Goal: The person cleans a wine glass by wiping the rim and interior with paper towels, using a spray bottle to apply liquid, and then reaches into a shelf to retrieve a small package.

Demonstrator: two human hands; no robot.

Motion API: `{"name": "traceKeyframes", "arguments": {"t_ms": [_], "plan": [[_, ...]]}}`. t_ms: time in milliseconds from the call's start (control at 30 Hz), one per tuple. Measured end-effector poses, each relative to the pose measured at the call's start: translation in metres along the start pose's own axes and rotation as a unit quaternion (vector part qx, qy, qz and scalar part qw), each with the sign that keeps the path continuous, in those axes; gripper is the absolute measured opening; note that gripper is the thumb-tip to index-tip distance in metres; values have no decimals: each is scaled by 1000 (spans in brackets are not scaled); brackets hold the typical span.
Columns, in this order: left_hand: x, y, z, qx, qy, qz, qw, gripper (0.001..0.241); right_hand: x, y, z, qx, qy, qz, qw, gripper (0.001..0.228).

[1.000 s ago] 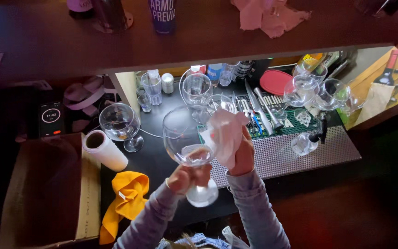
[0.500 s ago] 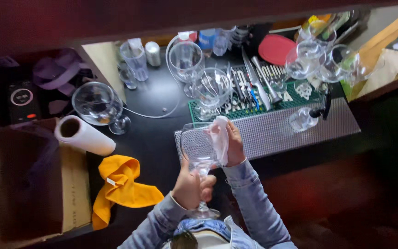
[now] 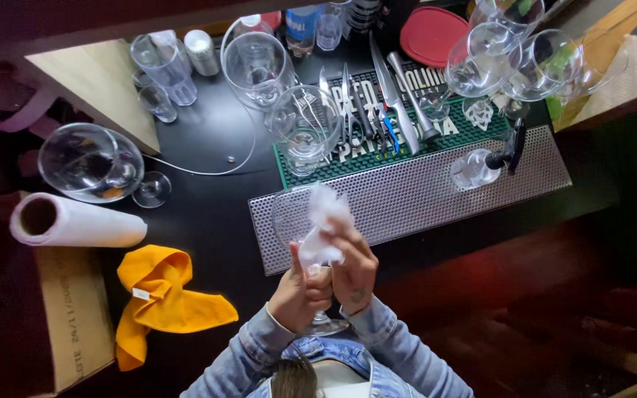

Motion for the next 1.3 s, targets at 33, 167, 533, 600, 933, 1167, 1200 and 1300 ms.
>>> {"name": "traceKeyframes", "arguments": {"t_ms": [33,167,533,600,933,1167,1200,1300], "plan": [[-22,-8,7,26,-15,-61,998,44,6,2,8,-57,-12,55,997,43],[5,-3,22,-31,-90,-147,985,65,18,-11,29,-178,103,214,955,65],[87,-39,31,-19,112,30,993,83,-99,-28,-62,109,-50,-17,993,38],[72,-58,49,-15,124,33,992,77,-106,-9,-49,32,35,3,999,43],[98,-65,70,7,74,-27,997,80,-117,-76,-67,42,-97,128,986,34],[94,-78,72,23,53,-89,994,76,-134,-27,-47,-42,-19,111,993,40],[91,-84,78,24,53,-88,994,76,-135,-28,-42,-43,-19,112,993,40],[57,-82,86,34,-69,-279,957,52,-110,-27,-8,-168,3,264,950,61]]}}
Point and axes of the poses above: each hand's wrist, its own y-axis away from the middle knuckle, its own x-axis out of the palm, z = x × y, the point moved 9 cm from there along -y, towards the middle knuckle, and after that the axes turned 10 degrees about -y, right-handed, at the moved point
